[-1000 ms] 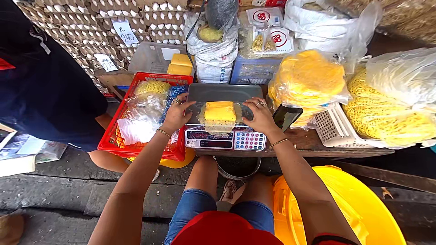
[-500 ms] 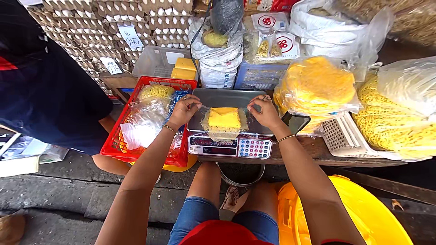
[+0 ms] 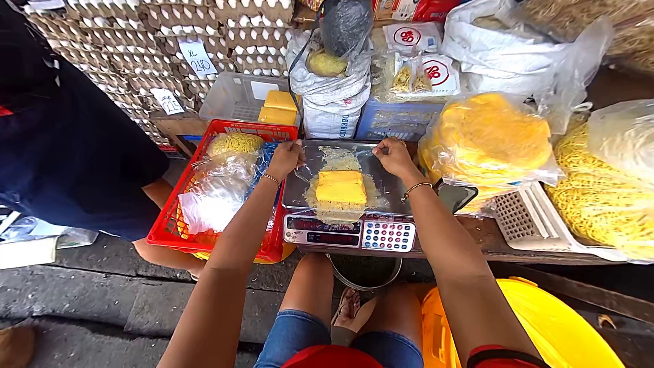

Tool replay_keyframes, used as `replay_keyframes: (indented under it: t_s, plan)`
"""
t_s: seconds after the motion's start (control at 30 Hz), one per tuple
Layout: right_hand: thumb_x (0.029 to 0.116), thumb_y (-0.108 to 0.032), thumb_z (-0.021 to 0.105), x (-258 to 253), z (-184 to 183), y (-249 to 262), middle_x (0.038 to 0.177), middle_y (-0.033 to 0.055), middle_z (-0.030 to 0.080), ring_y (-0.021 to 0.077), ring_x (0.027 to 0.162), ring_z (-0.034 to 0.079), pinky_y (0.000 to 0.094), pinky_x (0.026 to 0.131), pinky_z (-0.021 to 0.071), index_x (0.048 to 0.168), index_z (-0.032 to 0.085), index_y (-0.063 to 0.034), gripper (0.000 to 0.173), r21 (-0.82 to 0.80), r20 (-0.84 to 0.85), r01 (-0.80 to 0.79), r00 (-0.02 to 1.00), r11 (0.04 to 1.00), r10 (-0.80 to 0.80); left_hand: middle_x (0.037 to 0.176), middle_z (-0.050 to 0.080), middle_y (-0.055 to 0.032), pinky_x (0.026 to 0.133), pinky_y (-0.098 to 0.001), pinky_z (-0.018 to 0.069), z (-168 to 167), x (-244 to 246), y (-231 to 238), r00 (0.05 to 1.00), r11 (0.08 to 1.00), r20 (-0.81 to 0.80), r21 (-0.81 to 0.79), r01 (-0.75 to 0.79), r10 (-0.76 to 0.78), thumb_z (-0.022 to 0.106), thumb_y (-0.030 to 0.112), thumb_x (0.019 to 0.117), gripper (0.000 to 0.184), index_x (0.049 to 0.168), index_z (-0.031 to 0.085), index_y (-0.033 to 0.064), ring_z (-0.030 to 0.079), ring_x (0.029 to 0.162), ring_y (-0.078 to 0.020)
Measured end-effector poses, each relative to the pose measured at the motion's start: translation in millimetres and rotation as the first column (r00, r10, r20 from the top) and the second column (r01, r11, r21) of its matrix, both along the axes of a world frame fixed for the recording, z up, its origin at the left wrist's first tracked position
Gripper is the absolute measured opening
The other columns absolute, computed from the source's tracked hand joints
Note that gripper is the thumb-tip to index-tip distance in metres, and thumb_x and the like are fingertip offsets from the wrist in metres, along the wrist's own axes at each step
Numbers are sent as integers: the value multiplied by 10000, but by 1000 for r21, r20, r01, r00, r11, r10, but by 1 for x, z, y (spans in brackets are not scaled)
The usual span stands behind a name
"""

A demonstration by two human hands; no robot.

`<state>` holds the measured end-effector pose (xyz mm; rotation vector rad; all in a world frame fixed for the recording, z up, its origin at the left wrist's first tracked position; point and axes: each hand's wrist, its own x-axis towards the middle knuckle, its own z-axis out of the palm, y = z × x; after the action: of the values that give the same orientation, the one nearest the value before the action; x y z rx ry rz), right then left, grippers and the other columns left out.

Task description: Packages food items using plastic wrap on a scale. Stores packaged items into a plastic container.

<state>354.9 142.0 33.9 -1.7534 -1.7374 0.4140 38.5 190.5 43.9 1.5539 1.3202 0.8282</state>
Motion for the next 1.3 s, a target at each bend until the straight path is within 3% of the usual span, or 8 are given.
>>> replay_keyframes:
  t_s: [0.07,0.17,0.27,0.43,0.6,0.77,1.07,1.3]
  plan:
    - [1016,-213,628,-1,-2,3,1219,277,616,426,1224,560,594,1062,414,1076,693,56,284,-21,30,19,999,1000,-19,966,680,-138,756,-343,589,4,-1,1,999,999,-20,4,49,-49,483,404,1089,479,1194,616,-44,684,784,-169]
    - [998,-218,652,-2,-7,6,1208,277,613,429,1222,553,599,1060,405,1058,699,50,278,-29,74,57,996,998,-55,1025,686,-156,801,-352,586,2,-1,9,991,997,-116,50,67,-61,695,199,990,327,1191,618,-47,683,821,-177]
    - [991,-190,633,-4,-4,-1,1303,270,584,451,1302,495,617,1104,360,1156,696,-3,258,3,127,126,984,992,-125,1055,705,-177,865,-405,587,-5,-2,18,968,987,-237,151,-49,84,620,104,997,227,1172,651,-37,713,889,-226]
    - [1023,-191,535,-15,8,-74,1422,227,541,432,1355,461,557,1139,360,1320,640,-29,354,311,126,11,991,950,-53,1287,654,-211,1028,-516,493,-10,-32,-4,914,891,-272,421,-168,301,481,220,1064,376,1348,583,-4,658,1158,-337]
    - [1005,-384,570,-16,-33,-170,1356,231,586,426,1276,516,543,1075,416,1244,675,-13,454,498,342,-263,935,827,92,1362,560,-309,1014,-500,498,-49,-69,-97,960,582,-249,802,134,124,629,377,1003,511,1282,615,-51,581,1238,-403]
    - [933,-365,628,-5,-101,-195,1441,211,557,435,1352,489,559,1145,351,1336,666,-140,463,425,565,-428,814,797,135,1454,516,-248,1153,-519,356,-86,-72,-147,895,299,-430,875,382,117,733,410,936,488,1327,604,149,450,1400,-410]
    - [986,-138,569,-17,-99,-182,1386,214,607,460,1320,533,600,1125,380,1255,709,-97,306,458,583,-386,810,801,56,1345,628,-195,1019,-597,463,-84,-37,-177,732,445,-681,649,617,-21,717,218,909,340,1209,707,59,584,1269,-407]
    - [1006,-116,548,-15,-81,-177,1262,210,666,437,1230,594,553,1079,443,1133,732,-23,243,497,568,-394,821,774,53,1322,618,-245,1020,-611,459,-92,-32,-181,697,608,-717,569,554,37,676,132,958,303,1235,682,8,572,1262,-454]
